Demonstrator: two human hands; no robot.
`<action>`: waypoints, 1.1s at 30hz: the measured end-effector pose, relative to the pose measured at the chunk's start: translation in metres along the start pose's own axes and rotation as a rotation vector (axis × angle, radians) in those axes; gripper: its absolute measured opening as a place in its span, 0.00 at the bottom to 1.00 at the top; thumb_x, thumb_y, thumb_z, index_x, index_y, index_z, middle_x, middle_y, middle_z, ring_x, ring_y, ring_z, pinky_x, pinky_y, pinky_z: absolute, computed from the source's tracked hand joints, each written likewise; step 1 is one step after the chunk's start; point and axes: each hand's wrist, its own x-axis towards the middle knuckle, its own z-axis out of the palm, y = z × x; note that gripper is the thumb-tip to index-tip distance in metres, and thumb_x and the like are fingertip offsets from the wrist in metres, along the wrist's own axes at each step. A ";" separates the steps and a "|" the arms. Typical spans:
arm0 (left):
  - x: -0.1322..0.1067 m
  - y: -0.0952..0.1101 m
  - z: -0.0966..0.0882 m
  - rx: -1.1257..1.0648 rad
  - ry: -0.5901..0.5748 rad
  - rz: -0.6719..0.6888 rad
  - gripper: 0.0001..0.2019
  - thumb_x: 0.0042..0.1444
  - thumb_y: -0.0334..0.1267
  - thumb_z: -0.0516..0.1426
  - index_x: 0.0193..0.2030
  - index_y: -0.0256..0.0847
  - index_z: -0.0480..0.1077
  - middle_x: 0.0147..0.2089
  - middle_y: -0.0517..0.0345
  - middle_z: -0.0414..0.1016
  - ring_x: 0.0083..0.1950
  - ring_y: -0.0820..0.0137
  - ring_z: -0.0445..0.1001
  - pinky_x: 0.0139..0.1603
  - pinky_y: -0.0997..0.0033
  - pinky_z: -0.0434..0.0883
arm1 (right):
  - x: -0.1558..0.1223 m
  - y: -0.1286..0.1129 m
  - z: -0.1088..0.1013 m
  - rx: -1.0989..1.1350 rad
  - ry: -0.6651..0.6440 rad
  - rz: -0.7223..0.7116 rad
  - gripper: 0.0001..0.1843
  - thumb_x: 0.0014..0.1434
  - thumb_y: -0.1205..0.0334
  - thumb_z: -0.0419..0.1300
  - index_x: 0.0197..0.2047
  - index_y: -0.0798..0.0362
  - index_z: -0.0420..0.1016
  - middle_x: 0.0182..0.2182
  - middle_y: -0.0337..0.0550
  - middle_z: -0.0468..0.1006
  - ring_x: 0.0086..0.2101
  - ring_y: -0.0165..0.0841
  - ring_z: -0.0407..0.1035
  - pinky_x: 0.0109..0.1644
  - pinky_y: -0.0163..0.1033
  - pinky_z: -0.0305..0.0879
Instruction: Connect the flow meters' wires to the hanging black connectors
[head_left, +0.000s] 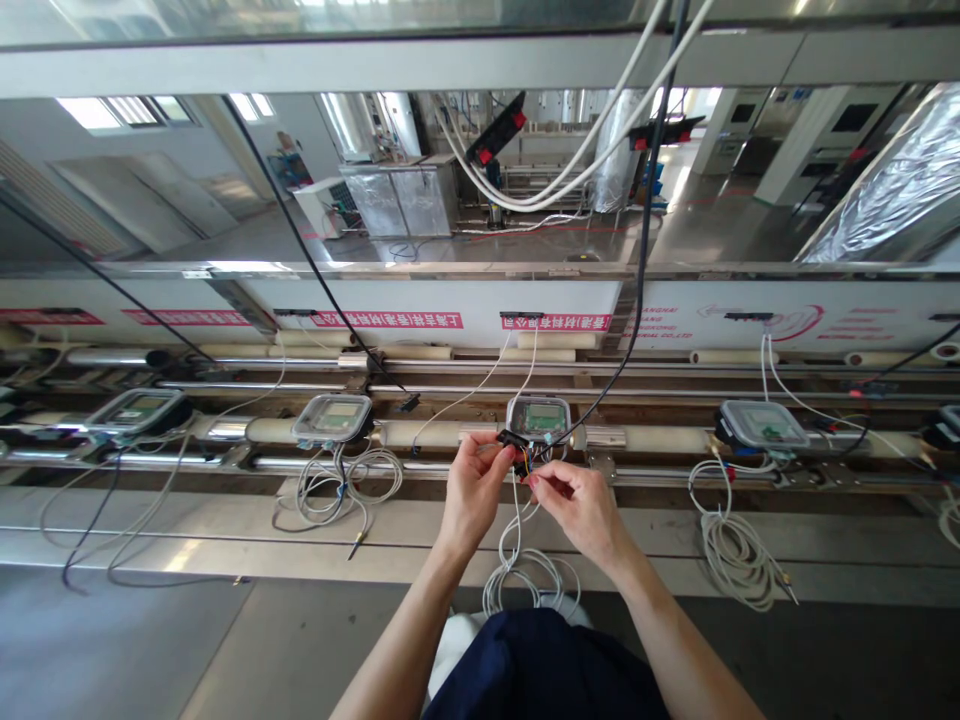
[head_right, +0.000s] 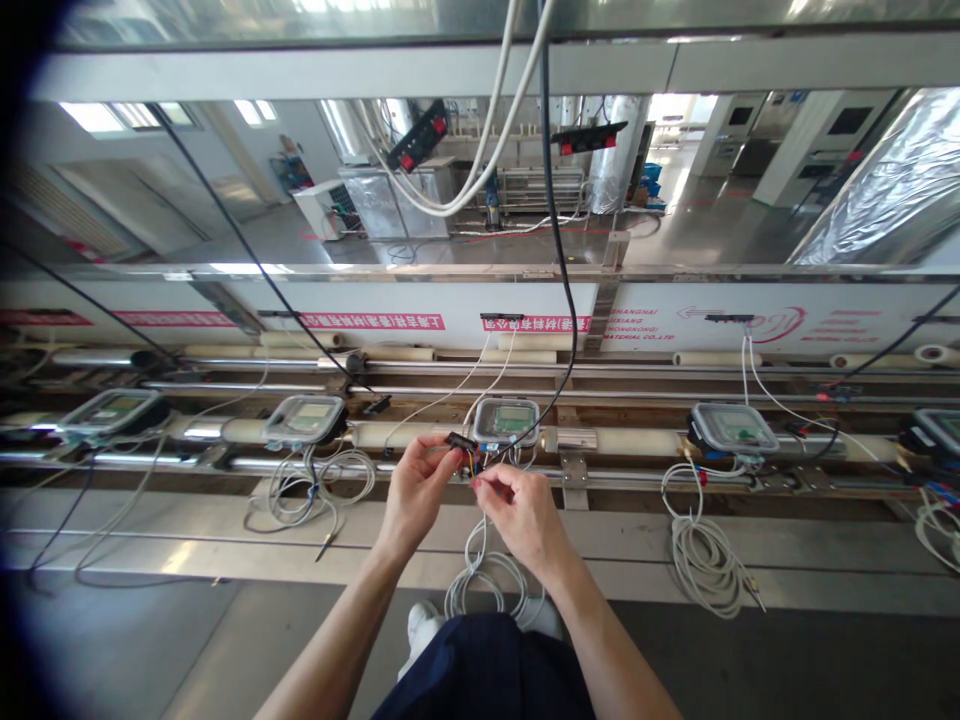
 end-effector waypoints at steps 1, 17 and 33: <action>-0.001 0.001 0.001 0.012 0.014 0.011 0.17 0.52 0.43 0.62 0.40 0.37 0.60 0.34 0.53 0.77 0.36 0.68 0.76 0.39 0.73 0.70 | 0.000 0.000 0.000 -0.002 0.002 0.006 0.12 0.58 0.58 0.54 0.31 0.54 0.76 0.23 0.38 0.75 0.23 0.27 0.64 0.28 0.31 0.57; -0.009 0.002 0.004 0.286 0.118 0.132 0.11 0.55 0.40 0.58 0.40 0.40 0.61 0.35 0.56 0.78 0.38 0.67 0.77 0.40 0.74 0.68 | -0.001 0.000 0.006 -0.033 0.035 0.043 0.11 0.57 0.59 0.55 0.30 0.55 0.76 0.22 0.37 0.75 0.22 0.26 0.62 0.26 0.30 0.55; -0.010 0.001 0.004 0.171 0.036 0.084 0.12 0.56 0.42 0.57 0.42 0.40 0.61 0.39 0.54 0.76 0.39 0.67 0.75 0.42 0.71 0.69 | 0.003 0.004 0.012 -0.098 0.217 -0.070 0.10 0.59 0.60 0.54 0.31 0.54 0.73 0.26 0.39 0.73 0.25 0.27 0.63 0.29 0.32 0.58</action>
